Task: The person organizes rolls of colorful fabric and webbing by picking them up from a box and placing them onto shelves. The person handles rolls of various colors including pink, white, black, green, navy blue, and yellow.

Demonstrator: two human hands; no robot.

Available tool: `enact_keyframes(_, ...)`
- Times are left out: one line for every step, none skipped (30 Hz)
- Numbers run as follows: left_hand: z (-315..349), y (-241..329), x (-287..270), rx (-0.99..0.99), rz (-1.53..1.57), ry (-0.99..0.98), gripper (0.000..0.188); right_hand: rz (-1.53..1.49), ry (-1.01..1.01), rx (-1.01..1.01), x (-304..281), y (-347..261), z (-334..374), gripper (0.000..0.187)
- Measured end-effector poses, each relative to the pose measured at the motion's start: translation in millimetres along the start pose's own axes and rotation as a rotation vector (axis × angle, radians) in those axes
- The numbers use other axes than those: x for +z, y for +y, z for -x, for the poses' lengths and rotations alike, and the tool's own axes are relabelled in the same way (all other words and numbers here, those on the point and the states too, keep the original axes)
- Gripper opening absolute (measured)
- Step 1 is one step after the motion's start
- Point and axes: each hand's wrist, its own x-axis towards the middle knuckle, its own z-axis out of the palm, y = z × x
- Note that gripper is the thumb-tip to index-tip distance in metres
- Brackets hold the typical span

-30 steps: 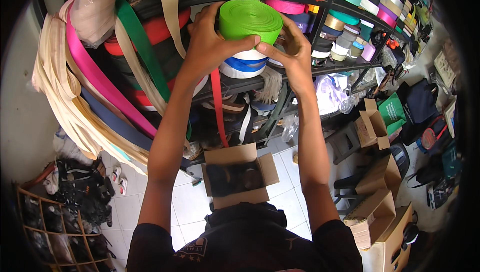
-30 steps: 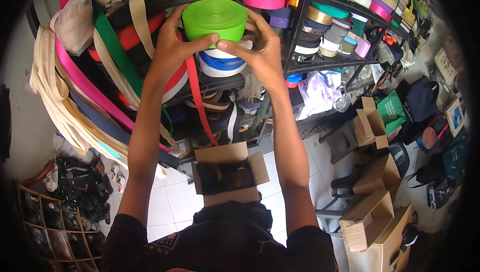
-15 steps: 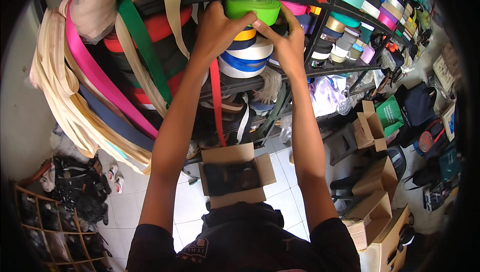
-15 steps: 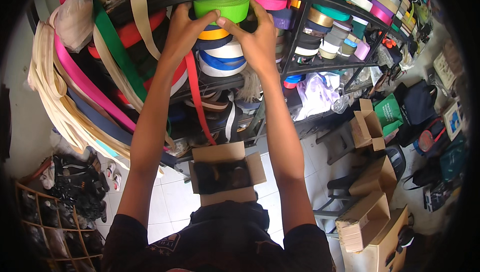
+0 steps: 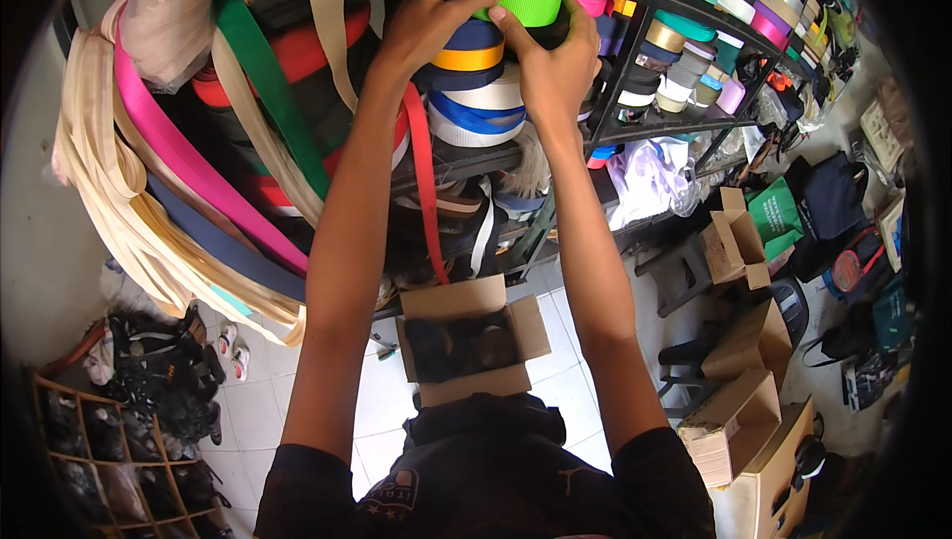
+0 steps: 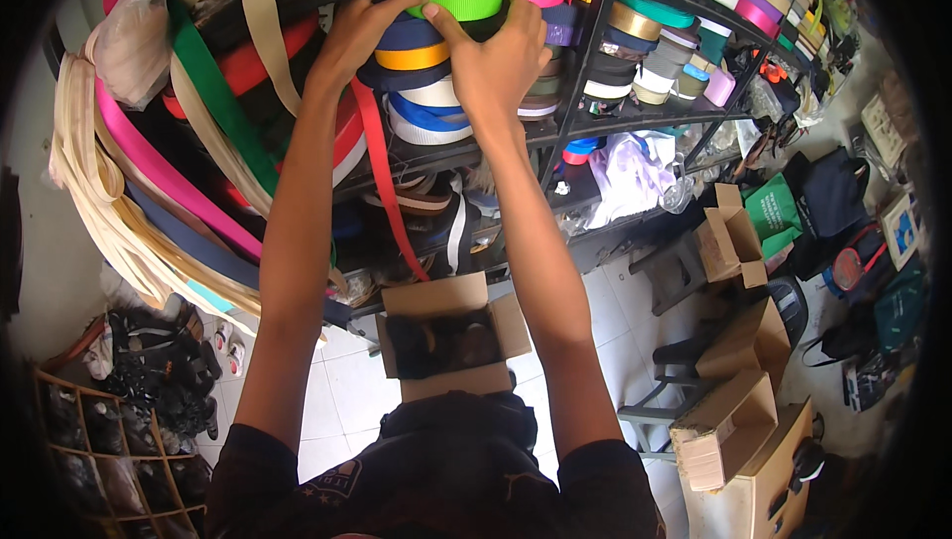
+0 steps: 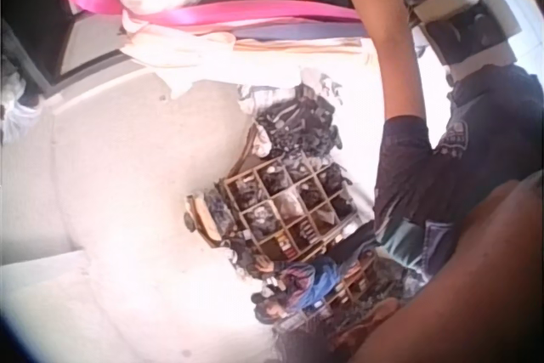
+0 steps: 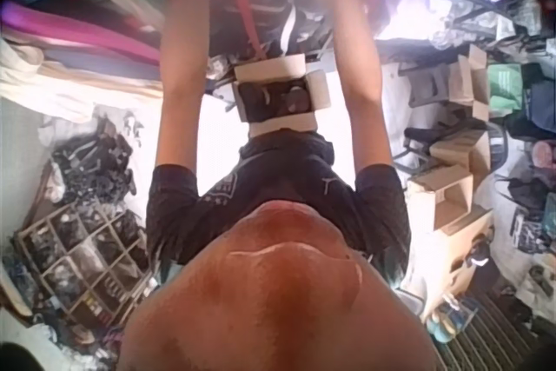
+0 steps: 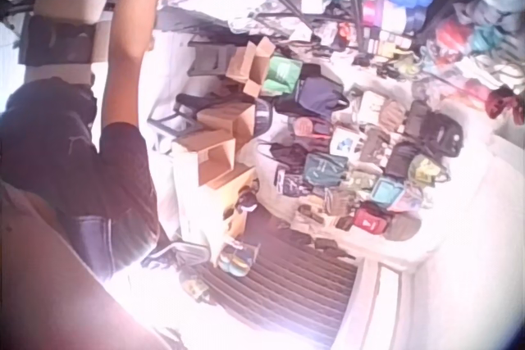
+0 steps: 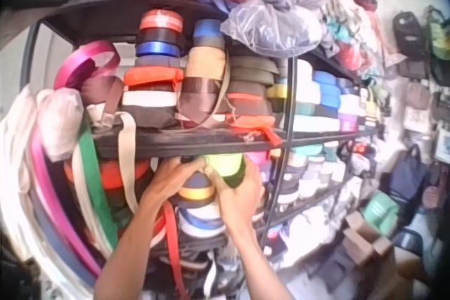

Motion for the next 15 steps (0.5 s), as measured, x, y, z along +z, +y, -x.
enact_keyframes(-1.9,-1.6,-0.9,0.061,0.030,0.007,0.046,0.000,-0.003,0.004,0.9,0.6,0.5,0.083)
enact_keyframes(-4.0,-3.2,-3.0,0.055,0.028,0.006,0.046,-0.008,0.003,0.009,1.4,1.0,1.0,0.084)
enact_keyframes(-5.6,-4.8,-6.8,0.025,0.015,-0.009,0.046,-0.016,0.007,0.014,2.5,1.1,2.0,0.085)
enact_keyframes(-7.3,-6.3,-9.7,-0.005,0.001,-0.023,0.046,-0.018,0.000,0.019,4.0,1.6,3.1,0.085)
enact_keyframes(-9.6,-7.4,-11.6,-0.012,-0.002,-0.022,0.046,0.004,0.059,-0.003,5.6,2.2,3.9,0.082)
enact_keyframes(-12.2,-7.8,-12.0,0.013,-0.048,-0.107,0.053,0.029,0.119,-0.029,6.3,3.4,3.4,0.079)
enact_keyframes(-13.9,-8.3,-12.4,0.039,-0.094,-0.192,0.061,0.030,0.113,-0.029,7.6,4.9,2.0,0.079)
enact_keyframes(-15.2,-8.5,-10.0,0.037,-0.016,-0.200,0.067,0.023,0.127,-0.043,8.9,6.6,0.0,0.079)
enact_keyframes(-16.5,-4.2,-8.9,0.032,-0.012,-0.201,0.067,0.018,0.143,-0.056,8.6,7.8,-0.4,0.079)
enact_keyframes(-18.0,1.5,-9.4,0.030,0.002,-0.221,0.066,0.041,0.119,-0.036,7.2,1.9,1.3,0.081)
enact_keyframes(-19.0,6.8,-8.5,0.028,0.017,-0.240,0.064,0.046,0.116,-0.030,5.3,-1.1,0.3,0.081)
enact_keyframes(-16.1,8.7,-5.6,0.019,0.073,-0.182,0.064,0.102,0.076,0.000,2.7,-4.6,2.0,0.083)
enact_keyframes(-15.8,9.6,-4.1,0.006,0.075,-0.190,0.064,0.159,0.036,0.029,0.1,-7.9,2.5,0.084)
enact_keyframes(-17.4,10.4,-2.5,0.036,0.027,-0.175,0.062,0.149,0.077,0.002,-0.9,-11.1,0.5,0.070)
enact_keyframes(-16.5,8.9,-2.4,0.057,-0.020,-0.160,0.060,0.181,0.077,0.005,0.0,-11.3,0.6,0.073)
